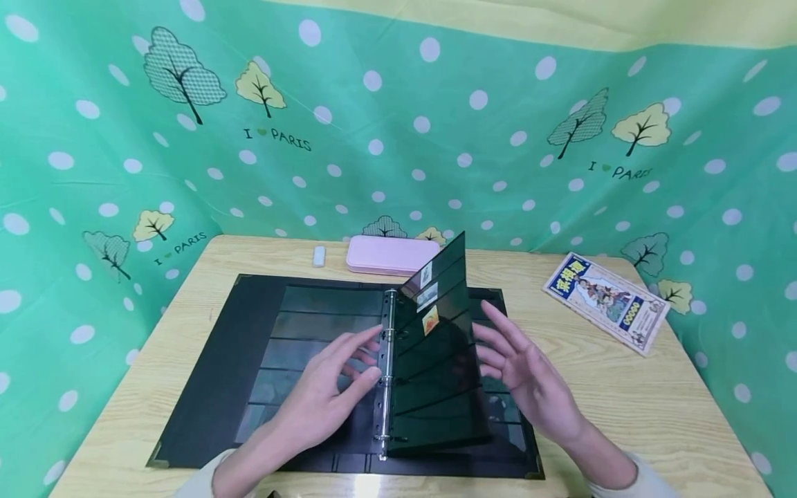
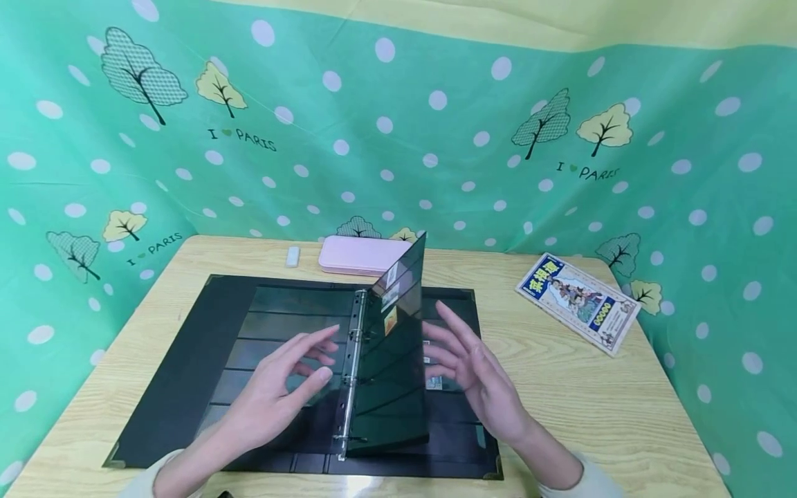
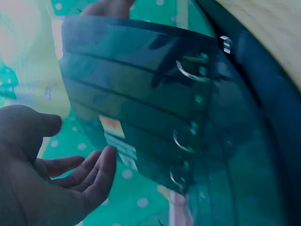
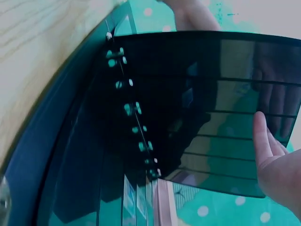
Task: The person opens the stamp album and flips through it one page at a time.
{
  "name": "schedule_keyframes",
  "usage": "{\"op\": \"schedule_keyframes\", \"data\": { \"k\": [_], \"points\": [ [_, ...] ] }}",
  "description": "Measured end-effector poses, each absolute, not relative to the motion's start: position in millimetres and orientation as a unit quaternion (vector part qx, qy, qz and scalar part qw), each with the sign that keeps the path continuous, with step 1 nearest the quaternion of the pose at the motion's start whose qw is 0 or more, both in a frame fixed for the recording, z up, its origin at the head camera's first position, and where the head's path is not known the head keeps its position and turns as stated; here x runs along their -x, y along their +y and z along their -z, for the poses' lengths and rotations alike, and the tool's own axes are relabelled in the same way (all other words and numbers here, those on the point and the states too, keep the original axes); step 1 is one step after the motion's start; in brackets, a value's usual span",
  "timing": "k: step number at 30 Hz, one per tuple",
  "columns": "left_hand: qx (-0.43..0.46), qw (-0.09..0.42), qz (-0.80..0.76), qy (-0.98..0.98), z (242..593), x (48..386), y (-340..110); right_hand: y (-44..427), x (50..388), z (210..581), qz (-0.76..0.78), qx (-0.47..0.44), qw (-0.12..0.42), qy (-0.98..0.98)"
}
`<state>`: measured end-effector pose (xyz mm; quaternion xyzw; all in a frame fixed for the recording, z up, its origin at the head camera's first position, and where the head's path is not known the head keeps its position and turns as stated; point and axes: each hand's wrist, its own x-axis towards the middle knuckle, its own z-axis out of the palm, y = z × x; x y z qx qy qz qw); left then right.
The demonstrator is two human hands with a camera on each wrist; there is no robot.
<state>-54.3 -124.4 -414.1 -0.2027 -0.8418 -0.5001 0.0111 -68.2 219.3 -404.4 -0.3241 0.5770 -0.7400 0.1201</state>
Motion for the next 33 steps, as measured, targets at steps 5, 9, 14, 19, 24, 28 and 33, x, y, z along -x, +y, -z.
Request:
{"op": "schedule_keyframes", "data": {
  "k": [5,9,14,19,24,28,33],
  "points": [
    [0.225,-0.009,0.555,-0.801,403,57,-109,206,61,406,0.774,0.340,0.164,0.508],
    [0.226,-0.008,0.581,-0.782,395,59,-101,195,50,407,0.795,0.361,0.194,0.447],
    [0.206,-0.012,0.596,-0.776,387,59,-96,184,41,408,0.788,0.377,0.216,0.436],
    [0.197,-0.036,0.645,-0.738,383,59,-97,174,40,412,0.777,0.387,0.238,0.435],
    [0.183,-0.062,0.677,-0.711,374,56,-100,165,39,417,0.756,0.410,0.259,0.439],
    [0.158,-0.071,0.638,-0.750,365,53,-105,162,34,417,0.725,0.392,0.295,0.482],
    [0.148,-0.069,0.606,-0.778,353,52,-116,163,31,417,0.712,0.382,0.307,0.503]
  ]
}}
